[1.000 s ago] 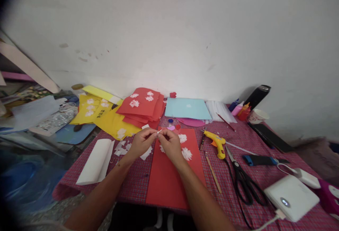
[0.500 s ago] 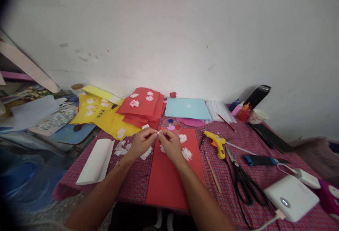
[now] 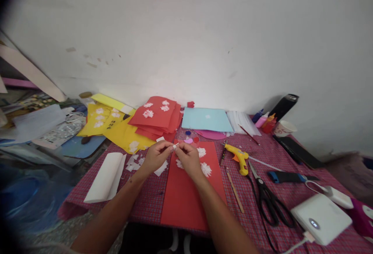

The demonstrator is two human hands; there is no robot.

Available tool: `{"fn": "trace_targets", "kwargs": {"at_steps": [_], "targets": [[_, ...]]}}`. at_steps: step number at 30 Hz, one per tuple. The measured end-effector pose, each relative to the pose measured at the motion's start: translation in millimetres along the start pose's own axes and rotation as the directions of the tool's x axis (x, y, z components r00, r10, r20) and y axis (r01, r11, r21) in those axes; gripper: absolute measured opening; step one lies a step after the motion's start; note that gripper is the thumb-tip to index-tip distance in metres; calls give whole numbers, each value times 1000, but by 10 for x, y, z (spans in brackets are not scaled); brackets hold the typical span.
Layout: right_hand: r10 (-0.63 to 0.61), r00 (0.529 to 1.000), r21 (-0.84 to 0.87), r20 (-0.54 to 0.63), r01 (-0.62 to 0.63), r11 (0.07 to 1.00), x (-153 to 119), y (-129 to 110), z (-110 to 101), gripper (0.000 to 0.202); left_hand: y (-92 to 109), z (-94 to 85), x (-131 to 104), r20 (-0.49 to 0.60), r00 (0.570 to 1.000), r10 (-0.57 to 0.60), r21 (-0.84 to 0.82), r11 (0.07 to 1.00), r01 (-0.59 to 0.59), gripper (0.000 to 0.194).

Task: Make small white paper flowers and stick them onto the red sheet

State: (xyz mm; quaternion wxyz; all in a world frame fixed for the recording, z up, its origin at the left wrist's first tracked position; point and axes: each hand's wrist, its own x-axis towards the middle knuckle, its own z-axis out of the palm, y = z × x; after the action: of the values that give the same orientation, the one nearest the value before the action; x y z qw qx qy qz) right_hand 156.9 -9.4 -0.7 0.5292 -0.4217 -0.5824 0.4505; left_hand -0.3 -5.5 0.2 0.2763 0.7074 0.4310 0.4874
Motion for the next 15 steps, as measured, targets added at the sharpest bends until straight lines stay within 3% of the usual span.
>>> {"fn": "trace_targets", "kwargs": {"at_steps": [15], "targets": [[-7,1000,-14,19,7,1000,5,17,-3,17,-8,-7,-8,21,1000,-20,-27,999,21,18]]}}
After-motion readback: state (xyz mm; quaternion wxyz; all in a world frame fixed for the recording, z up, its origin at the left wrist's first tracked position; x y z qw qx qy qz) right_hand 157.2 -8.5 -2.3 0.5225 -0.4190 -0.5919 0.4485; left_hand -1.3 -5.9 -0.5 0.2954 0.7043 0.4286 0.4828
